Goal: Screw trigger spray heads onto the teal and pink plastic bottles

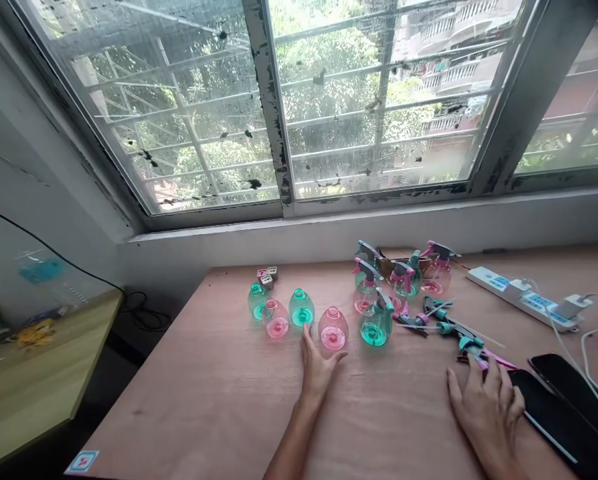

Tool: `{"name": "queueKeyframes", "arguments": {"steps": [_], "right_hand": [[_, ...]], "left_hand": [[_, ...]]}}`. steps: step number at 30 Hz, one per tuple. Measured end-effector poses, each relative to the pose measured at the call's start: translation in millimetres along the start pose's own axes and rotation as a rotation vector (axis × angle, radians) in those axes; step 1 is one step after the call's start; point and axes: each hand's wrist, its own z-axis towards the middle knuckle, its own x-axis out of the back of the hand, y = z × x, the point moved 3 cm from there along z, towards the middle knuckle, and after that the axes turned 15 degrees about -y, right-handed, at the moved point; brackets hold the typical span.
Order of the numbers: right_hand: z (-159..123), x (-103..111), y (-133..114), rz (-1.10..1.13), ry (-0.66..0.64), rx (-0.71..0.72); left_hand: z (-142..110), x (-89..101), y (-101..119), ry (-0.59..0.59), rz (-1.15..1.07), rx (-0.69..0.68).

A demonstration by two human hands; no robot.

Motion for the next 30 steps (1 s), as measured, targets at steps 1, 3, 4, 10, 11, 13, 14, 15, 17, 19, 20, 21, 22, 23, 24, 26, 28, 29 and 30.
{"name": "queueKeyframes", "arguments": {"steps": [1,3,4,10,11,13,14,15,17,19,20,21,22,23,24,26,28,29,30], "right_hand": [[0,0,-1,-0.004,0.005,-0.003],[1,-1,-1,-0.018,-0.006,0.002],[1,-2,-1,-0.03,-0.012,0.006],[3,-6,3,-0.117,-0.075,-0.034],[3,-7,4,-0.118,-0.072,-0.039],[3,-10,5,-0.104,-0.048,-0.03],[3,-10,5,-0.093,-0.036,-0.02],[3,-11,6,-0.079,-0.025,-0.01],[4,-13,7,-0.051,-0.019,0.012],[5,-14,9,-0.028,-0.03,0.02],[5,-14,11,-0.015,-0.036,0.02],[6,-14,13,-0.001,-0.044,0.019],[5,-13,14,0.017,-0.053,0.014],[4,-10,15,0.041,-0.061,0.009],[2,-6,15,0.074,-0.067,0.009],[-6,9,11,0.177,-0.071,0.006],[-17,31,1,0.362,-0.055,-0.05],[-23,44,-4,0.492,-0.038,-0.121],[-29,55,-10,0.665,-0.013,-0.198]], "left_hand": [[4,1.4,0,-0.015,0.011,-0.007],[8,2.9,1,-0.041,0.031,-0.015],[9,3.5,2,-0.049,0.039,-0.016],[-19,19.3,5,-0.037,0.042,0.009],[-30,25.1,3,-0.032,0.037,0.018],[-53,39.3,-4,-0.015,0.027,0.047],[-65,47.4,-10,0.012,0.023,0.071],[-77,56.5,-16,0.079,0.011,0.1],[-97,71.4,-25,0.185,0.004,0.145],[-109,79.7,-29,0.229,-0.028,0.158],[-113,81.8,-29,0.246,-0.045,0.146],[-116,82.8,-28,0.261,-0.057,0.125],[-119,83.3,-26,0.275,-0.062,0.101],[-121,83.3,-24,0.282,-0.061,0.081],[-123,83.0,-22,0.276,-0.061,0.068],[-128,82.7,-18,0.235,-0.077,0.068],[-131,82.3,-15,0.156,-0.113,0.097],[-132,81.9,-13,0.11,-0.13,0.113],[-132,81.0,-10,0.057,-0.145,0.125]]}}
